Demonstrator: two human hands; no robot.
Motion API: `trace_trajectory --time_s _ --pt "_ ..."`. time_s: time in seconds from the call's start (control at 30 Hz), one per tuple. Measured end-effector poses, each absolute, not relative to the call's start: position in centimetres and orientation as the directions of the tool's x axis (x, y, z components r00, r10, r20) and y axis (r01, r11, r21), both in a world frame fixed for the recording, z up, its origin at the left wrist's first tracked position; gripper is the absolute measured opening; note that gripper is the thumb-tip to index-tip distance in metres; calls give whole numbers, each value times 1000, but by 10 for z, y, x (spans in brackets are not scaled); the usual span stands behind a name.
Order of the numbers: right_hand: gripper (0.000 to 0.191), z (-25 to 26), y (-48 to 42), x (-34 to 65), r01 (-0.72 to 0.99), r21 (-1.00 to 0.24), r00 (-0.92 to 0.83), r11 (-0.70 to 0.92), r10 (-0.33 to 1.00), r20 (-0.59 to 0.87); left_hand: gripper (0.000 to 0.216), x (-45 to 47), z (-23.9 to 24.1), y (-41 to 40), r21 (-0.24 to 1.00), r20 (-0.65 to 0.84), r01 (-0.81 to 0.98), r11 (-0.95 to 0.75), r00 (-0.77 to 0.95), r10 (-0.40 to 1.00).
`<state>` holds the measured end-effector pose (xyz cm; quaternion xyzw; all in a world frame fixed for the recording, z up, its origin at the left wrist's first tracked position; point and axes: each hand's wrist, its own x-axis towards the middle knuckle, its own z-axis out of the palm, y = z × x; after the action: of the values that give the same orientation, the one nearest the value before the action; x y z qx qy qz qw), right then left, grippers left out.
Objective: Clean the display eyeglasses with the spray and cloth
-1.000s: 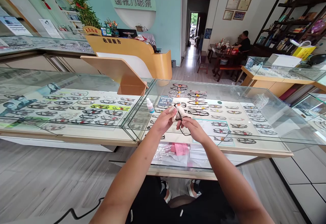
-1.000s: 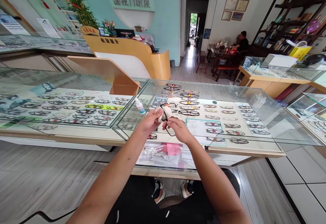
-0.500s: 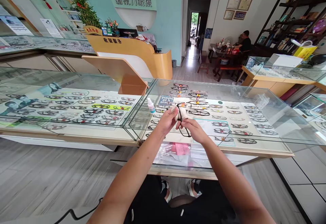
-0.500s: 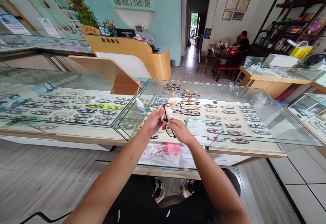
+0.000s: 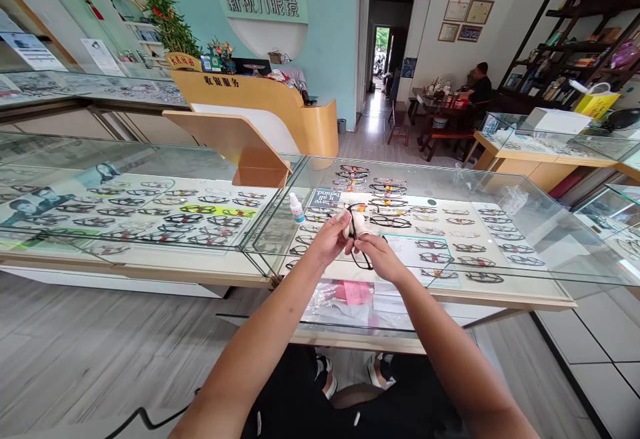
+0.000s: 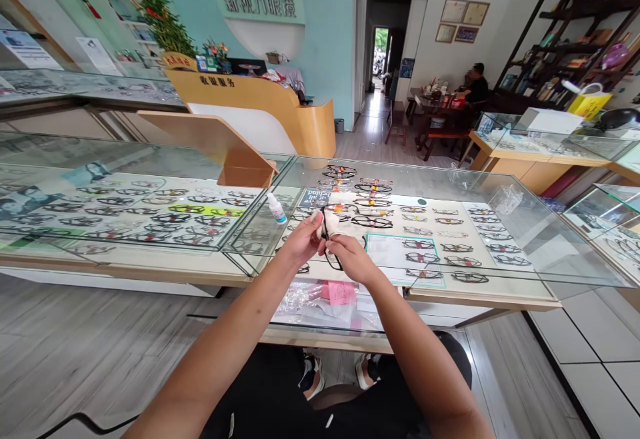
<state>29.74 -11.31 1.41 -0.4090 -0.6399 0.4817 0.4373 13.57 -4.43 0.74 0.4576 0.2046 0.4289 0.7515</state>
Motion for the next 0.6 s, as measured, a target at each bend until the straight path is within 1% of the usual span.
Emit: trace_trajectory --time_s 0.13,0.23,0.33,0.4,0.5,0.6 --pt "33 12 -110 300 84 -972 -220 221 955 198 51 138 11 -46 820 65 -504 272 554 830" --pt "33 12 -106 304 35 -981 -152 192 971 185 44 140 15 -48 764 33 -548 341 561 827" --pt "32 13 -106 307 -38 -988 -120 153 980 156 33 142 18 -48 733 24 -587 344 527 850" --pt "32 16 -108 309 -108 -982 -99 152 982 163 30 141 19 -47 727 37 -602 330 515 856" --pt "29 24 -111 315 -219 -954 -26 204 976 214 38 139 17 -44 742 42 -590 319 515 856" --pt "31 32 -113 323 -232 -936 69 266 964 257 44 137 12 -43 760 10 -559 331 521 854"
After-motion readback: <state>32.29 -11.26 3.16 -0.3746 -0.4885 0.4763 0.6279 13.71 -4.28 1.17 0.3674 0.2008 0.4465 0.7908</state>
